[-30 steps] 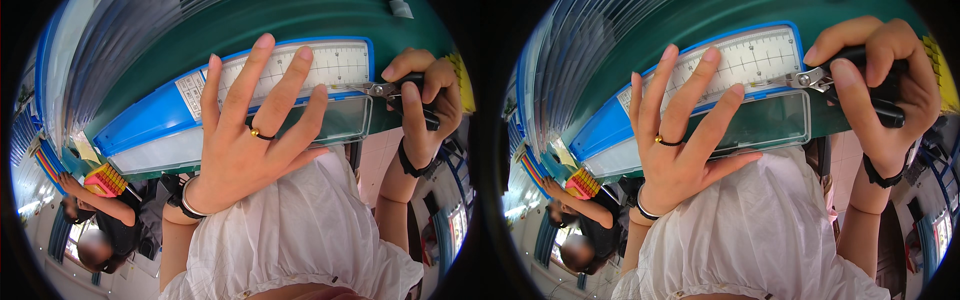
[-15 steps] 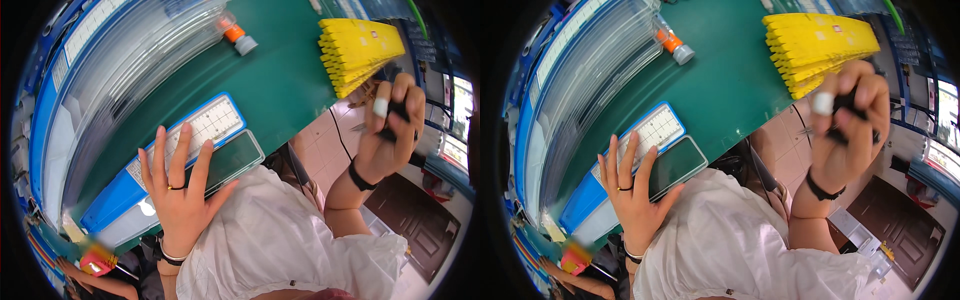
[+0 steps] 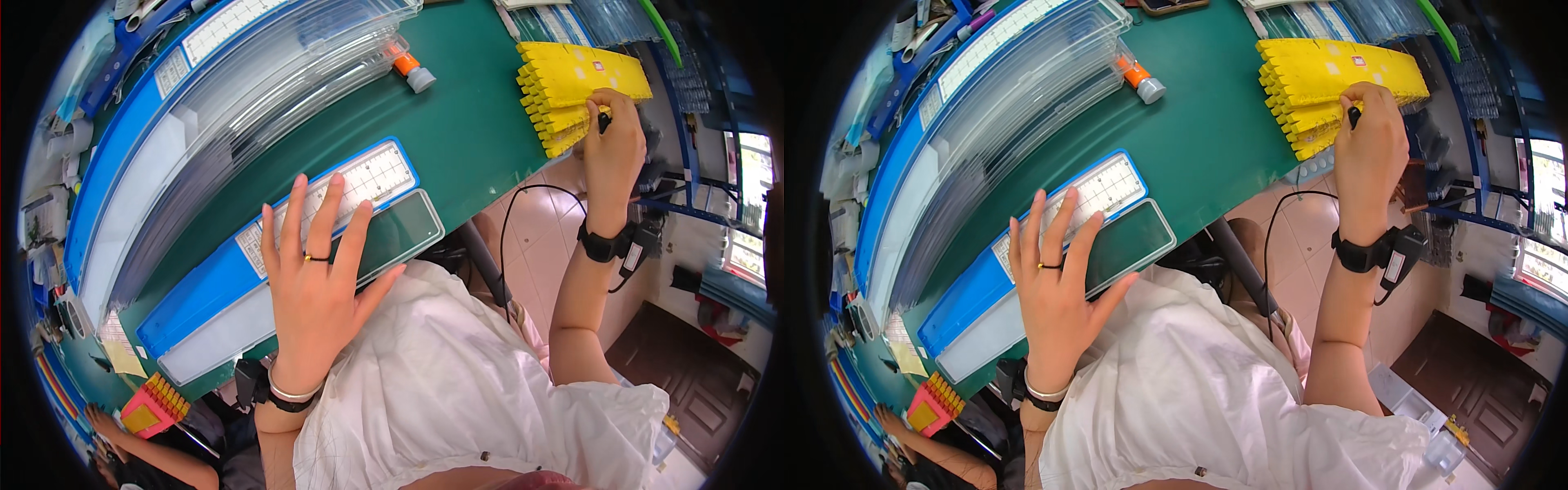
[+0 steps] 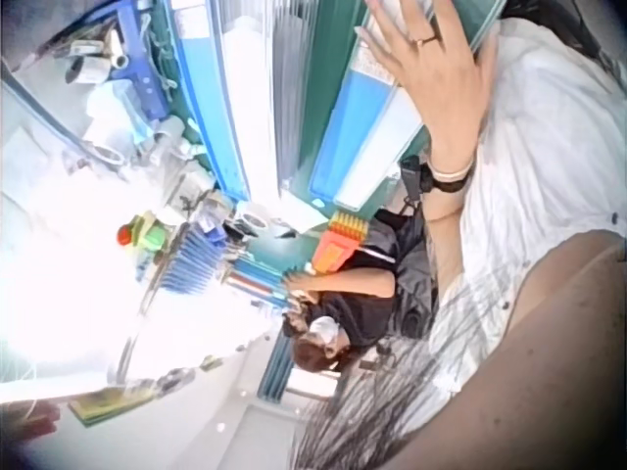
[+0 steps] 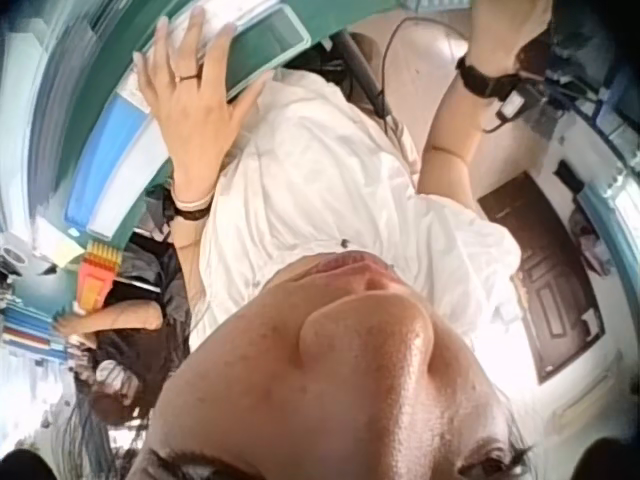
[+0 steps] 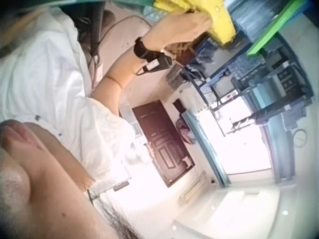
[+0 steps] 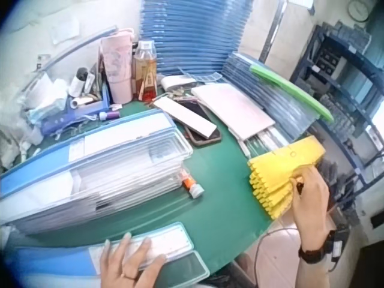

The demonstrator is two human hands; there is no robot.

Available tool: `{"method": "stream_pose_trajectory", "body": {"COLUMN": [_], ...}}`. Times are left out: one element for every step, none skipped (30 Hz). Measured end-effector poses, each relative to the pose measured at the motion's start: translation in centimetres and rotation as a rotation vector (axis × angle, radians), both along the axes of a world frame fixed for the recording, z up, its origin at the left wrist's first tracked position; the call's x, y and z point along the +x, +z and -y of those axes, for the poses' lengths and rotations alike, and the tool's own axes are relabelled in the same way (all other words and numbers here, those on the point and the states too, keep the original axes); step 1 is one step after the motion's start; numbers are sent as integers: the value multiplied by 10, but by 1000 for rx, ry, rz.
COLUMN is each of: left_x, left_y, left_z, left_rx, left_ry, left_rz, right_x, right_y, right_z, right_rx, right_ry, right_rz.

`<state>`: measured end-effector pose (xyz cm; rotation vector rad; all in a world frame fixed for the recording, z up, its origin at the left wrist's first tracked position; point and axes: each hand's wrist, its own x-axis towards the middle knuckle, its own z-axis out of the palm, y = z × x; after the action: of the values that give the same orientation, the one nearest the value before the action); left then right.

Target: Manually assemble electronic components into a housing using wire cutters.

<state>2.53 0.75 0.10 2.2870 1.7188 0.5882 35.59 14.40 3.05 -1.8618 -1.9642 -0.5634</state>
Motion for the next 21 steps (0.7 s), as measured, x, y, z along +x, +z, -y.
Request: {"method": "stream_pose_trajectory", "body": {"left_x": [0,0,1,2,1,-1,-2,0,1,2,4,9,17,26,37,50,62,74,84,92,99], "left_y": [-1,-1,-1,-1,-1,-2,-4,0,4,9,14,20,27,33,34,34,33,35,36,41,41], "left_z": [1,1,1,2,2,3,4,-2,0,0,0,-1,-1,-2,-7,-12,-15,-15,-11,-4,2], "left_rx": [7,14,19,22,23,26,7,-2,3,22,39,44,80,124,212,301,240,181,193,30,-144], "left_ry": [-2,-6,-5,-10,-10,3,7,-24,-16,-22,-30,-24,-96,-162,-217,-275,-361,-439,-432,-583,-741], "left_rz": [2,5,3,1,-4,-9,-6,11,4,123,243,237,423,605,723,840,952,1057,1050,1074,1092], "right_x": [-1,2,7,11,8,3,-4,-5,-5,-7,-6,-4,-8,-10,-13,-16,-17,-15,-15,-18,-21], "right_y": [1,3,5,7,14,24,39,65,81,92,106,117,130,135,139,142,149,159,165,170,171], "right_z": [-1,-2,-3,-2,1,4,16,36,54,69,84,94,103,114,111,105,99,93,90,89,90], "right_rx": [-28,-23,-48,-74,-89,-108,-118,-51,-62,-3,-6,-23,17,93,58,18,25,-93,-209,-207,-277], "right_ry": [-10,-8,-24,-38,24,93,173,262,328,451,578,771,845,897,1169,1448,1454,1480,1502,1525,1507], "right_rz": [-25,-27,-161,-294,-404,-514,-637,-592,-686,-742,-756,-858,-870,-1009,-1130,-1239,-1234,-1145,-1053,-1051,-1112]}}
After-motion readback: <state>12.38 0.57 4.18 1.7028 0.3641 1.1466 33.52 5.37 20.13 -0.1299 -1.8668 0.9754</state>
